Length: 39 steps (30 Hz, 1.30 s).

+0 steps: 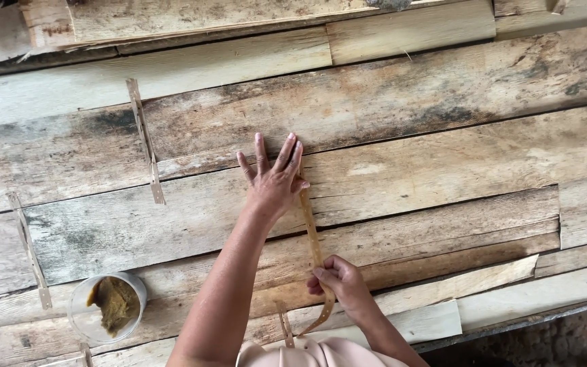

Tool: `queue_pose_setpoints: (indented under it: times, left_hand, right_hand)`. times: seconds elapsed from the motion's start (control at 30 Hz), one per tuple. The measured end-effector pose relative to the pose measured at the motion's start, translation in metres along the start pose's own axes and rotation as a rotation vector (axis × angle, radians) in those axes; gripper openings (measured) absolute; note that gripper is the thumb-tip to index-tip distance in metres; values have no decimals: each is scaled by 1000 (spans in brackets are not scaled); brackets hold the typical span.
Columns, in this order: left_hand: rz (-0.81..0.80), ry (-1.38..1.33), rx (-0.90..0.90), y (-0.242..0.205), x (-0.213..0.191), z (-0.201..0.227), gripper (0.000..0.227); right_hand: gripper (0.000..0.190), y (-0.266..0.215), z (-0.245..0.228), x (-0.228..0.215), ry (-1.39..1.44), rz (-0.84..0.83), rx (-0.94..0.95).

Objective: The person applies a brown adhesive tape to the edge of a wooden board, pressing it down by hand and using a small wooden block to ensure it is secure.

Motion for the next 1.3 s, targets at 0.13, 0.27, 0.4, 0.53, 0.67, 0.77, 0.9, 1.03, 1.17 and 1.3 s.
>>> queue_pose_setpoints:
  times: [0.13,0.27,0.4,0.53,0.67,0.77,0.9,1.03,1.17,1.3]
  left_hand:
    - [-14,-21,2,-1,0,0,88]
    - [-15,-23,19,1,5,-2,97]
    - [94,-17,48,3,22,-6,102]
    - [471,81,151,-12,58,-10,94]
    - [708,172,286,-30,91,-1,83]
    - [634,70,230,-35,91,9,72]
    - [581,54,181,-38,86,8,67]
    - [453,5,131,-43,71,10,62]
    - [422,92,127,-51,68,15,70]
    - [384,23,86,-51,62,17,62]
  right_hand:
    - [11,-2,0,-1,4,29,22]
    - [12,14,16,3,-20,83,-17]
    - [7,9,2,7,-44,60,-3]
    - [9,19,22,1,2,33,-19]
    - [4,17,16,5,-11,66,-19]
    - [6,17,13,5,10,54,-22]
    - [7,18,18,3,42,53,-28]
    - [8,18,20,3,58,38,-30]
    - [10,20,22,3,64,56,-32]
    - [14,20,28,3,28,98,-94]
Point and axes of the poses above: each hand's wrist, its own y-axis towards the middle knuckle, its own x-axis out of the palm, z = x × y, the point moved 1 cm from there along y, towards the middle knuckle, and after that the axes turned 9 degrees about z, right-handed, at the moved point
